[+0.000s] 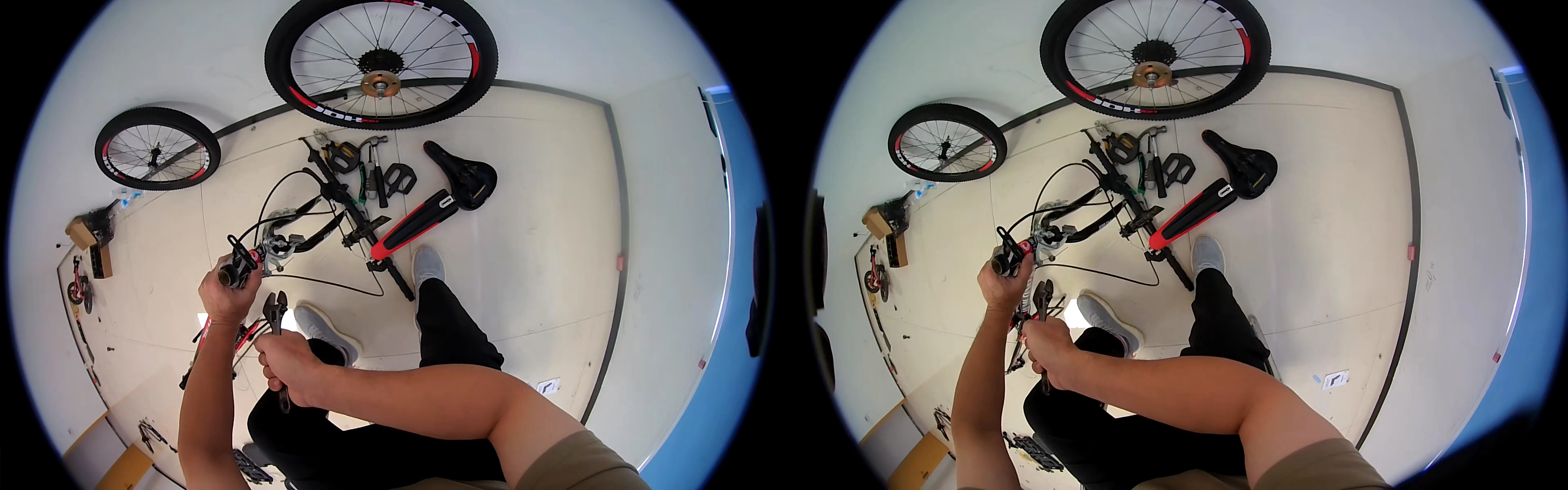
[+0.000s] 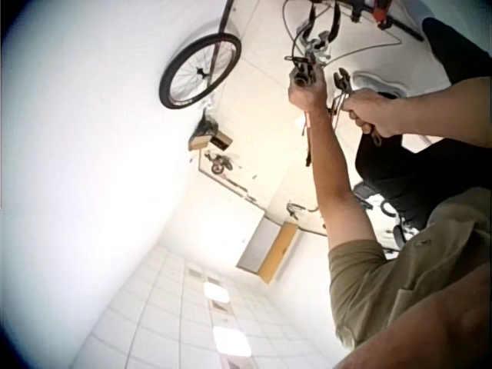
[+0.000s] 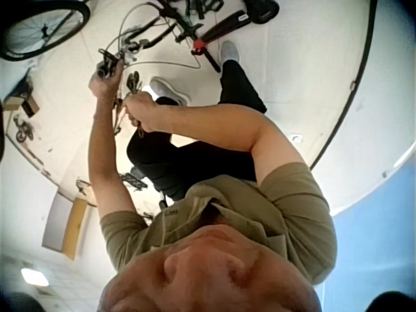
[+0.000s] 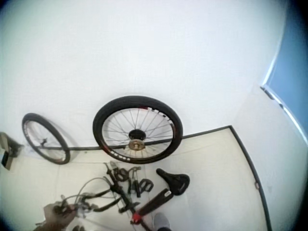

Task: The person is assembling a bicycle frame on the floor. They use a wrench to tighten bolts on the frame and handle various bicycle parts including wheels, a seat, and pedals.

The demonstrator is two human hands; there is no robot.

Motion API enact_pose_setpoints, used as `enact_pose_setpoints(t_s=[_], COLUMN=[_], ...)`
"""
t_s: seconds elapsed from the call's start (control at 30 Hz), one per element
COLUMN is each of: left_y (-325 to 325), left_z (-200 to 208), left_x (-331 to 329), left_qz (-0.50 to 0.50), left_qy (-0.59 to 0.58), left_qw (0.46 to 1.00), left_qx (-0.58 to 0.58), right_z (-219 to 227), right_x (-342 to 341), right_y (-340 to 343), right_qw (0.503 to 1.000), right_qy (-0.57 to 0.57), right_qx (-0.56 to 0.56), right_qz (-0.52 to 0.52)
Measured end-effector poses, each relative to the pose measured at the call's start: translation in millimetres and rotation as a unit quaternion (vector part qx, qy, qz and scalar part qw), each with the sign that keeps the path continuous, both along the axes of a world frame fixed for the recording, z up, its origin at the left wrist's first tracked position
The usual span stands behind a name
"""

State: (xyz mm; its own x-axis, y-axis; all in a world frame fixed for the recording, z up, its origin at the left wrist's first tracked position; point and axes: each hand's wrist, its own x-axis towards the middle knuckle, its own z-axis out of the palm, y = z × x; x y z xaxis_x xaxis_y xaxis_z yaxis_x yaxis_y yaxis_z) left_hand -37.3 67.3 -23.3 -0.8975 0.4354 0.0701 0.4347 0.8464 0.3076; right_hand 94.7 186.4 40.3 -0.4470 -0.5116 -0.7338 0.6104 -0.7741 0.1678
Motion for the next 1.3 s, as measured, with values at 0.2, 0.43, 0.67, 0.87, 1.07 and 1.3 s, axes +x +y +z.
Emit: enact_pose_setpoints(t_s=[0.2,0.43,0.67,0.87,1.07,1.3], left_y=[-0.8,-4.9,-2.3,-3.6,-6.0,-2.2], left_z=[0.6,-3.9,-3.2,-4.6,-4.1,1.9], left_x=[1.2,-0.5,1.6,-0.8,-0.7,-0.3], left_qz=[0.005,0.009,0.008,-0.004,-0.009,-0.002], left_qy=[-0.004,-0.002,0.004,0.015,0.023,-0.007], left_qw=[1.0,1.0,1.0,1.0,1.0,1.0], left_qx=[0.008,0.0,-0.012,0.001,-0.007,0.018], right_z=[1.0,7.8,6.3,8.4,7.3,2.5], right_x=[0.9,-1.7,0.4,-2.3,-1.7,-2.2], right_y=[-5.2,2.0,4.5,7.5,5.0,4.1], right_qw=[0.999,0.997,0.999,0.999,1.0,1.0], right_qy=[-0.038,-0.067,-0.04,-0.036,-0.03,-0.027], right_qx=[0.006,-0.011,0.002,0.0,0.006,0.012], right_qz=[-0.007,-0.026,-0.005,-0.003,0.004,-0.009])
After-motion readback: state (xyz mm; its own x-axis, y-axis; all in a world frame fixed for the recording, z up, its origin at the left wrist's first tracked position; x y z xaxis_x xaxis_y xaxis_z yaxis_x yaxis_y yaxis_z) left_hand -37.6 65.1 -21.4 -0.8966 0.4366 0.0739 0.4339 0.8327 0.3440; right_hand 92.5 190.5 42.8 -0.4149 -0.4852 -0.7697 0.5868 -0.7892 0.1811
